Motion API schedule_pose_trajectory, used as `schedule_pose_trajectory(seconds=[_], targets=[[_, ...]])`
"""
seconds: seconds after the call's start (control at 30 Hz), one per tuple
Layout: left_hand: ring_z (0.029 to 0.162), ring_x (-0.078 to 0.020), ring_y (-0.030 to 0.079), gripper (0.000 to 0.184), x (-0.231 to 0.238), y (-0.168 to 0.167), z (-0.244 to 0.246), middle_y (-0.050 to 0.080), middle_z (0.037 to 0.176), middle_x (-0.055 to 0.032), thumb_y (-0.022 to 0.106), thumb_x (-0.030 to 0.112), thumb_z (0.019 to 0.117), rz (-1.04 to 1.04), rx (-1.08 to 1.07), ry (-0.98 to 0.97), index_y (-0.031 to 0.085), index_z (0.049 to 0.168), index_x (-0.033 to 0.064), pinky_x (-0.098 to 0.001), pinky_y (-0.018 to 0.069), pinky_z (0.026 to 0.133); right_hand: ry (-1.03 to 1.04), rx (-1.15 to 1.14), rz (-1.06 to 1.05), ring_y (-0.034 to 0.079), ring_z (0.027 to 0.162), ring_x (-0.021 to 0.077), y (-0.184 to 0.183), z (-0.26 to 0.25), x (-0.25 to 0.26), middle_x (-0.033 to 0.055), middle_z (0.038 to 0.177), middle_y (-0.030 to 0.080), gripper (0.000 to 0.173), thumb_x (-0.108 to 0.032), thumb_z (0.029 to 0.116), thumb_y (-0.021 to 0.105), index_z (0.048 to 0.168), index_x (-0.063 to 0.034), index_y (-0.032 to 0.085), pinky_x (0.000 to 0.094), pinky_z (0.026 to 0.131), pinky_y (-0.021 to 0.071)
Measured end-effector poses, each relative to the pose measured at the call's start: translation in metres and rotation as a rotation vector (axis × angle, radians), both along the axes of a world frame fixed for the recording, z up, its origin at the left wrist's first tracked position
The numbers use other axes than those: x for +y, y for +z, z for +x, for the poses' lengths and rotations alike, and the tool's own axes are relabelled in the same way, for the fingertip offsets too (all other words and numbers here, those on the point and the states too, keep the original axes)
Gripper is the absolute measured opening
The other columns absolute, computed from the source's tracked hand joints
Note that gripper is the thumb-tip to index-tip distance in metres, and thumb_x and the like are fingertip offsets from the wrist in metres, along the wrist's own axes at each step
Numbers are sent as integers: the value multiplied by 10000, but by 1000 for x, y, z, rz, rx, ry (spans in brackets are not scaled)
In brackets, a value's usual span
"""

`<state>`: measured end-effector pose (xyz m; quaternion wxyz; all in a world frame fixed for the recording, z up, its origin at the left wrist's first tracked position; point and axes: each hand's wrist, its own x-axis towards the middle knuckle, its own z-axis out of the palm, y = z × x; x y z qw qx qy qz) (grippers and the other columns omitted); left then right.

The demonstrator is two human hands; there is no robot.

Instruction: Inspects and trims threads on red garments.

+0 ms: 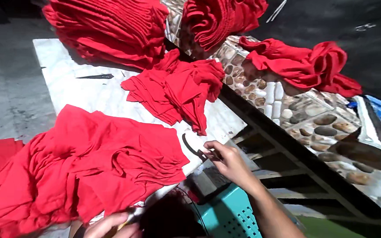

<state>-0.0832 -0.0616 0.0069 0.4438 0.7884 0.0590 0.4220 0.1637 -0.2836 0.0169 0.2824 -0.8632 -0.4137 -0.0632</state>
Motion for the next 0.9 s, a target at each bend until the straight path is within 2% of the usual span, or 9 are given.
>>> schedule_pose_trajectory(seconds=[0.07,0.17,0.27,0.33,0.43,0.53,0.67,0.77,0.9], targets=[[1153,37,550,114,-5,2,13,616,1135,24,628,191,1011,15,-19,3,652,963,90,-129,431,1016,136,156,203,641,765,-26,8,-15,7,26,887,714,157,-95,961,593,1074,11,622,133,704,525],[1163,45,547,134,-11,10,32,602,1193,49,635,255,1013,10,-69,16,666,1049,130,-126,445,1012,333,269,377,610,796,-100,22,-43,28,-15,915,712,166,-191,1049,572,1099,-33,576,53,708,479],[1233,35,497,226,-12,18,45,562,1255,64,662,332,988,78,-111,73,664,1149,174,-135,392,1066,447,182,450,646,785,-50,29,-75,53,64,889,721,205,-184,1041,596,1049,21,601,77,732,506],[1230,6,496,189,-11,20,51,554,1217,51,662,342,990,158,-156,151,664,1092,182,-149,382,1070,504,108,467,594,760,-49,25,-86,67,32,869,625,166,-198,1066,548,1066,-32,551,62,724,487],[1222,1,495,83,-9,23,48,548,1178,64,640,278,1007,222,-184,226,650,994,196,-149,382,1069,530,80,510,588,743,-41,23,-93,83,20,859,598,156,-211,1073,534,1075,-55,539,65,712,493],[1236,-5,482,94,-6,24,42,530,1216,53,653,262,997,264,-180,283,658,1051,185,-153,371,1078,541,64,495,589,744,-26,24,-96,90,34,864,597,170,-221,1080,518,1065,-52,533,72,710,493],[1241,-36,476,62,-4,26,43,523,1189,37,630,247,999,325,-187,320,619,981,189,-182,346,1098,593,52,480,617,783,20,22,-95,94,62,900,609,154,-201,1076,521,1071,-47,524,102,742,512],[1262,-30,468,94,-2,28,44,525,1170,46,566,254,1027,355,-191,295,545,965,186,-224,317,1152,646,9,450,593,730,79,19,-94,96,68,877,615,172,-160,989,608,1100,-61,522,134,698,499],[1238,-39,529,55,-3,31,40,578,1149,-3,548,141,1036,437,-217,228,536,993,110,-291,299,1177,653,64,511,636,750,75,23,-99,104,122,808,635,121,-97,1005,550,996,23,557,128,767,507]])
